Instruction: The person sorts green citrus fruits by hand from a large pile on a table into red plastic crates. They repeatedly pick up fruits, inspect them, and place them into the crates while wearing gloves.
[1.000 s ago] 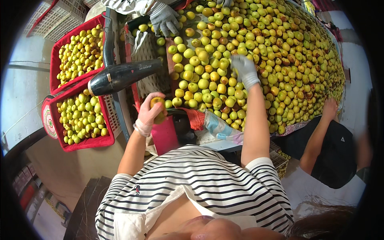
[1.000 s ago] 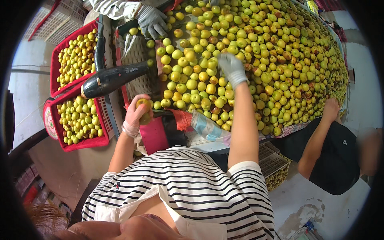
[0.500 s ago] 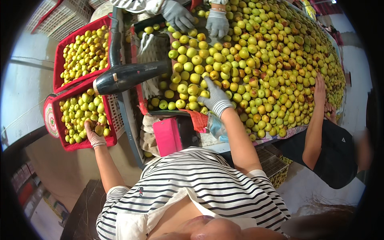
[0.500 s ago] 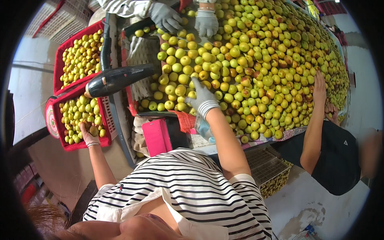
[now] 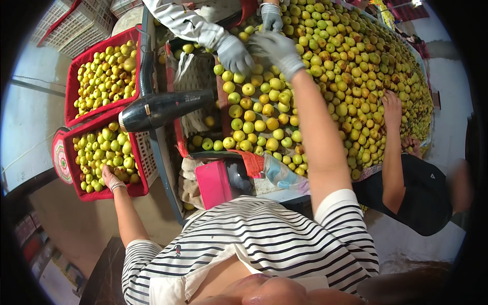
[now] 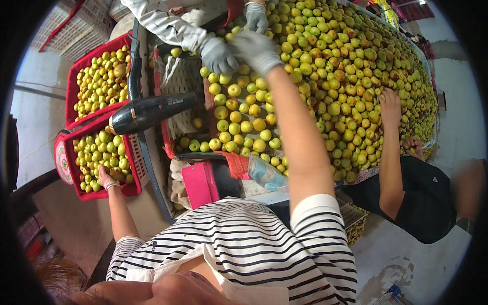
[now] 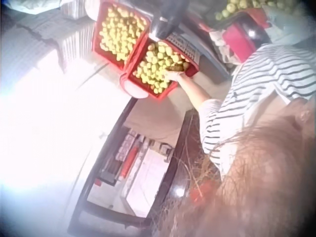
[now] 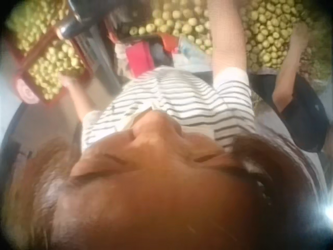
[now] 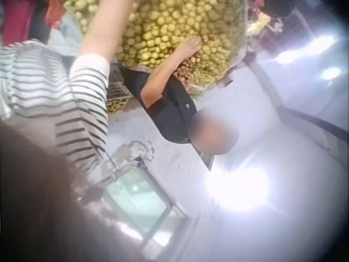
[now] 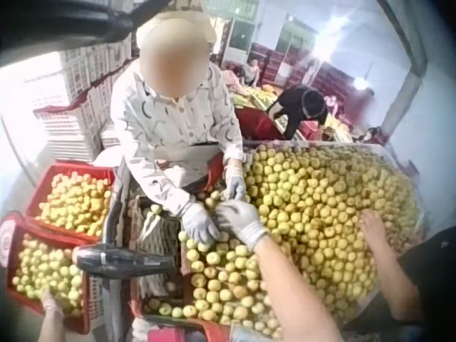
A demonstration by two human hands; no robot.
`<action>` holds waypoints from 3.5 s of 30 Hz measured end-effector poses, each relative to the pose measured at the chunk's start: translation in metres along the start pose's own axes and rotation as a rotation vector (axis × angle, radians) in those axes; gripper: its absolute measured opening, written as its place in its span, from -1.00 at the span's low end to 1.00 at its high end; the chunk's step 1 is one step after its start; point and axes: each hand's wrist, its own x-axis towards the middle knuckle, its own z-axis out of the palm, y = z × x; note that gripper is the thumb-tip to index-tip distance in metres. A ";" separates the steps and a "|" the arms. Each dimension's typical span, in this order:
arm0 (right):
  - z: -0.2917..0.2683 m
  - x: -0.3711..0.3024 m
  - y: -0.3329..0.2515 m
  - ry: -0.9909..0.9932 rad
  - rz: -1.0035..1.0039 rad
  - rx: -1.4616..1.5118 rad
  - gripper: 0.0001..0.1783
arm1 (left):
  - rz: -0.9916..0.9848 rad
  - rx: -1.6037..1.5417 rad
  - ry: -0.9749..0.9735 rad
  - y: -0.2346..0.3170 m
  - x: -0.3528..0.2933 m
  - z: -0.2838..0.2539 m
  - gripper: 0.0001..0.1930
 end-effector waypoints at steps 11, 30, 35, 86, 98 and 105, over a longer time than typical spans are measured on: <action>-0.014 -0.035 0.060 -0.107 0.371 -1.153 -0.59 | 0.476 1.028 -0.137 0.008 0.011 0.012 -0.41; -0.111 -0.095 0.045 -0.024 0.916 -1.047 -0.53 | 1.005 0.275 -1.273 0.120 -0.344 0.191 -0.58; -0.058 -0.111 0.075 0.017 0.737 -0.914 -0.59 | 1.431 0.306 -1.663 0.088 -0.425 0.262 -0.47; 0.000 -0.124 0.037 -0.464 0.140 -1.287 -0.63 | 0.241 0.210 -1.234 0.045 -0.397 0.373 -0.30; -0.100 -0.047 0.020 -0.045 0.480 -1.119 -0.53 | 0.465 0.601 -1.445 0.058 -0.428 0.332 -0.65; -0.052 -0.031 0.035 -0.240 0.783 -1.176 -0.45 | -0.367 0.178 -1.414 0.057 -0.405 0.281 -0.78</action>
